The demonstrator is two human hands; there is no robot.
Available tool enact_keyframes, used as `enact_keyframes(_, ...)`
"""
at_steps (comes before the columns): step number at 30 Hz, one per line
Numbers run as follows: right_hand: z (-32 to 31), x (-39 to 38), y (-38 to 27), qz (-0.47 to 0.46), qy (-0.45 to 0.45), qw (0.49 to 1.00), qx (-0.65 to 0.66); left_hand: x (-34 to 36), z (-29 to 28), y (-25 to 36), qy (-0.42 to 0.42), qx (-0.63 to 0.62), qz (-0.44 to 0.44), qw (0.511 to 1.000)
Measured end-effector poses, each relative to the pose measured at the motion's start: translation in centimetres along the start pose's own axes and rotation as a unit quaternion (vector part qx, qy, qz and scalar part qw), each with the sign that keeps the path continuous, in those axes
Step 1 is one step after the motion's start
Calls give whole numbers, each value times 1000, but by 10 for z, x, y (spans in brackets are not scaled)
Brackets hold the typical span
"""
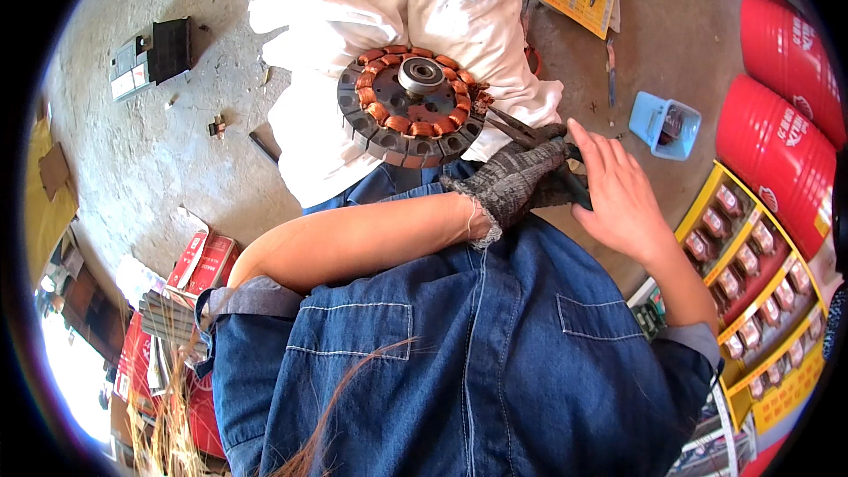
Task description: The person sits on the floor and uses pliers to remove copper wire coils from a motor stator. They systematically pull out the wire bundles from the slots of the stator core, holding the component steady with one hand while manipulating the pliers with the other.
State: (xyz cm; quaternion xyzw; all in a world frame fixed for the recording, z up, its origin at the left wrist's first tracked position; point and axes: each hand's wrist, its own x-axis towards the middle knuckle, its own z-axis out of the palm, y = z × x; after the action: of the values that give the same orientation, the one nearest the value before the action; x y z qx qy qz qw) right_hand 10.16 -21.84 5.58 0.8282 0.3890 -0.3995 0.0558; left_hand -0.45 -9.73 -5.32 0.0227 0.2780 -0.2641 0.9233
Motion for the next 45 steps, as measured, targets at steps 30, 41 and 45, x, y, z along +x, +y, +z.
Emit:
enact_keyframes(30, -6, 1, -7, -12, -58, 998, -32, -3, -8, 2, -15, -2, -5, 1000)
enact_keyframes(41, 3, 3, 2, -24, -66, 996, -60, -6, -12, 3, -2, 22, -13, 1000)
enact_keyframes(45, 1, 6, 1, -23, -69, 997, -37, -1, -11, 0, -7, -2, 9, 1000)
